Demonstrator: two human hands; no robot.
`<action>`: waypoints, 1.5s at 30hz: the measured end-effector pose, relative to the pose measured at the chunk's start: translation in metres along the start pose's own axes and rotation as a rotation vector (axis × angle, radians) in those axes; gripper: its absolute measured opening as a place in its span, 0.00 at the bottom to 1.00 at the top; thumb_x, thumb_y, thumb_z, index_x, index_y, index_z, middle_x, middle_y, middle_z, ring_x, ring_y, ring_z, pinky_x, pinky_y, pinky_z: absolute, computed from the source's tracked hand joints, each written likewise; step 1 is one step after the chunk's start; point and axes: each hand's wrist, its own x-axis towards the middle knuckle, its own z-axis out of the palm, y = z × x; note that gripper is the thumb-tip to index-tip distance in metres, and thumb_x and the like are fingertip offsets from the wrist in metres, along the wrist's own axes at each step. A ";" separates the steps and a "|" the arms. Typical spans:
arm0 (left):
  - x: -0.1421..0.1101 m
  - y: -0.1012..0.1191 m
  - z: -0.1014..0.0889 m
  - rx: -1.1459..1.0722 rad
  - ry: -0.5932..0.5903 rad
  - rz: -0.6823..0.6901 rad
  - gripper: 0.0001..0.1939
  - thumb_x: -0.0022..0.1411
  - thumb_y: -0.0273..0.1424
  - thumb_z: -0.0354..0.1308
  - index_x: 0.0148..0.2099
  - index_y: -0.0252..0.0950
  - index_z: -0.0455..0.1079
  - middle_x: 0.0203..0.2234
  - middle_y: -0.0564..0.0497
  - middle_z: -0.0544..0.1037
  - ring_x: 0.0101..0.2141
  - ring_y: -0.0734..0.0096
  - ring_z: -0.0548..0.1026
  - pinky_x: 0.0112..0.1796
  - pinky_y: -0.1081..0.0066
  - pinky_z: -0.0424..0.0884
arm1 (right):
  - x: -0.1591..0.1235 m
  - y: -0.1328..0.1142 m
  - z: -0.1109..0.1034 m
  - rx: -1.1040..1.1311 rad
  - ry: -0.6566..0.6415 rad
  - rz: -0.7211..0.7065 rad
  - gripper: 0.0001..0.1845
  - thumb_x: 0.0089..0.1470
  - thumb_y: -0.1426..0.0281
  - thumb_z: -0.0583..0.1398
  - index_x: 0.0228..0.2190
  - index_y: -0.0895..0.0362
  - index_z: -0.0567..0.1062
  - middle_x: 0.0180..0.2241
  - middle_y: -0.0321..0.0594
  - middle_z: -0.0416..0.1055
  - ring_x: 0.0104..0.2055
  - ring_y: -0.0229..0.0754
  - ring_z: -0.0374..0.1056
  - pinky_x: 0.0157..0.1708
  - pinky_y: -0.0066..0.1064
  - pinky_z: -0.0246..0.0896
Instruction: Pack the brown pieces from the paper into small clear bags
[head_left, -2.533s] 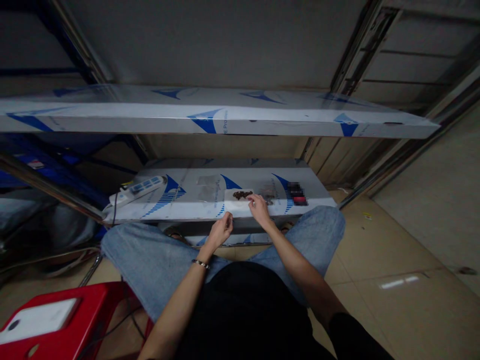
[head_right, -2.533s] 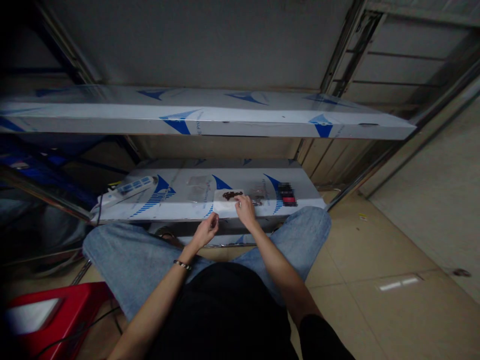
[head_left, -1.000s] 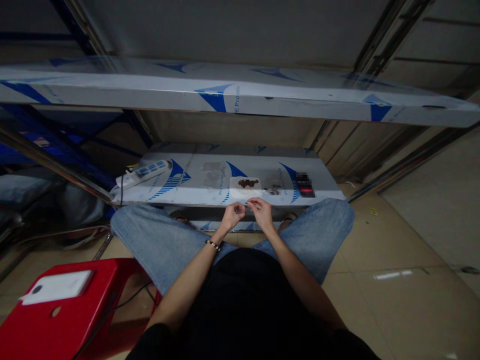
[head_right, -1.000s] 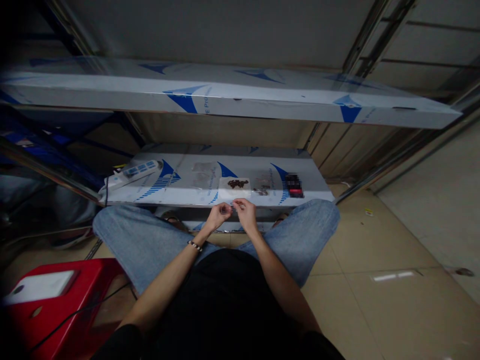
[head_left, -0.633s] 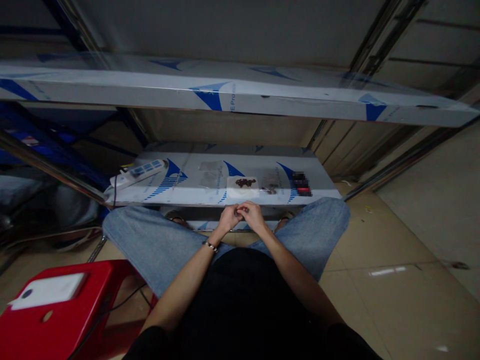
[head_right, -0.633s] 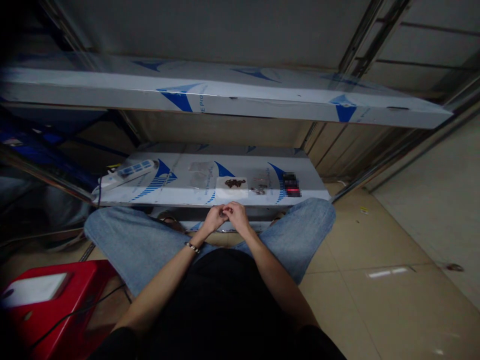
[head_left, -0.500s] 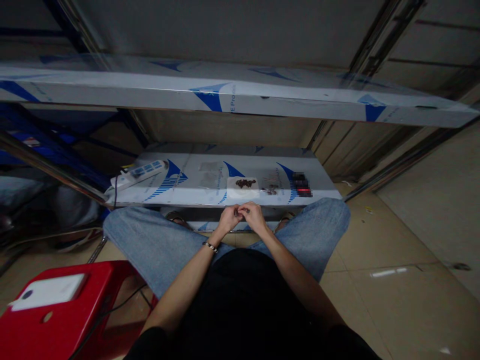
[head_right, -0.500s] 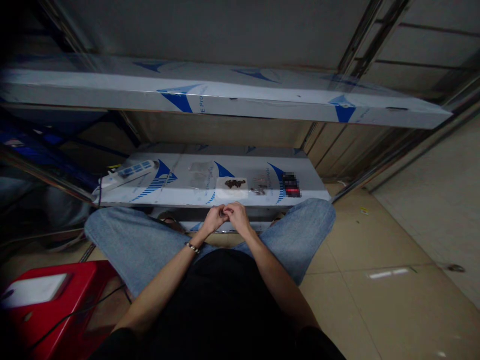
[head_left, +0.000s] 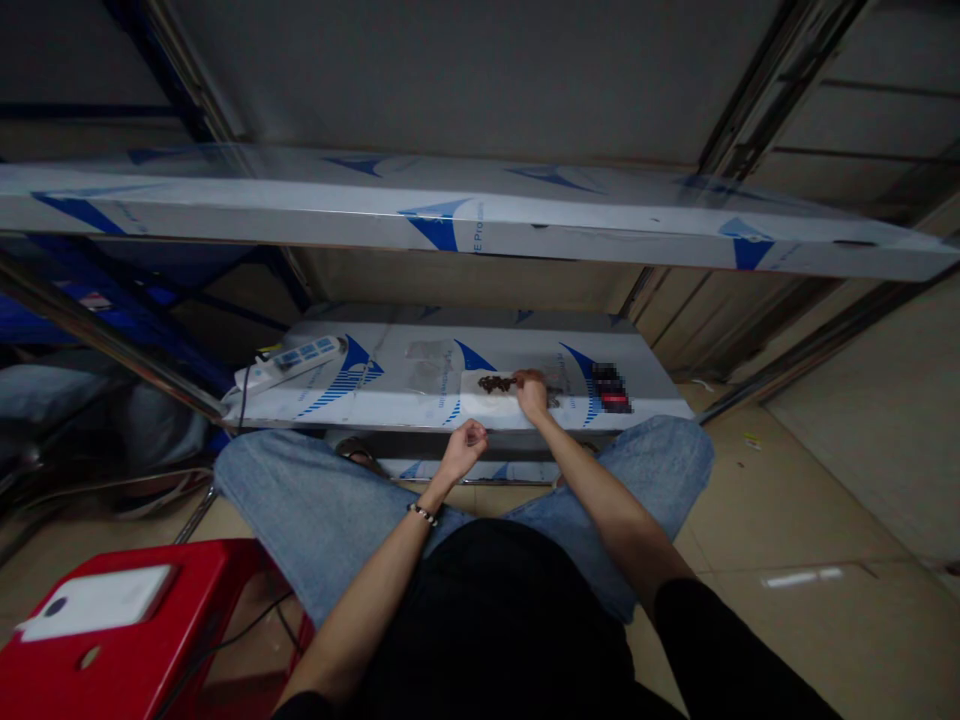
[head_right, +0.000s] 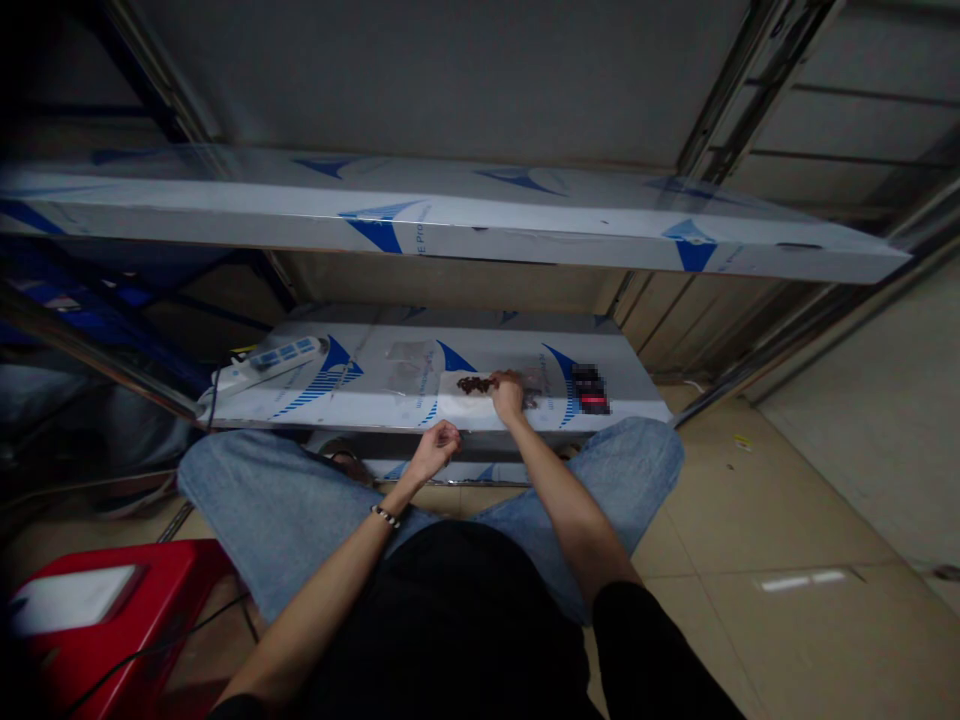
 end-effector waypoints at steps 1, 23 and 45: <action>0.000 0.001 0.000 0.009 -0.005 -0.006 0.05 0.52 0.23 0.57 0.34 0.35 0.67 0.27 0.53 0.75 0.31 0.71 0.74 0.41 0.69 0.72 | 0.004 0.003 0.003 -0.052 -0.023 -0.025 0.23 0.52 0.83 0.53 0.44 0.57 0.81 0.45 0.48 0.75 0.49 0.46 0.67 0.52 0.33 0.60; -0.001 0.002 0.000 -0.051 -0.006 0.008 0.06 0.48 0.24 0.63 0.30 0.34 0.69 0.26 0.52 0.76 0.30 0.72 0.73 0.39 0.71 0.69 | -0.013 -0.015 -0.017 0.286 0.271 0.001 0.10 0.59 0.72 0.56 0.39 0.58 0.77 0.37 0.47 0.77 0.39 0.47 0.69 0.44 0.34 0.62; 0.004 -0.018 0.001 0.175 -0.008 0.083 0.05 0.49 0.26 0.61 0.30 0.35 0.68 0.24 0.54 0.73 0.27 0.73 0.69 0.34 0.73 0.65 | -0.134 -0.055 0.001 0.530 0.019 -0.106 0.08 0.55 0.73 0.59 0.34 0.55 0.79 0.34 0.41 0.77 0.36 0.45 0.71 0.40 0.35 0.67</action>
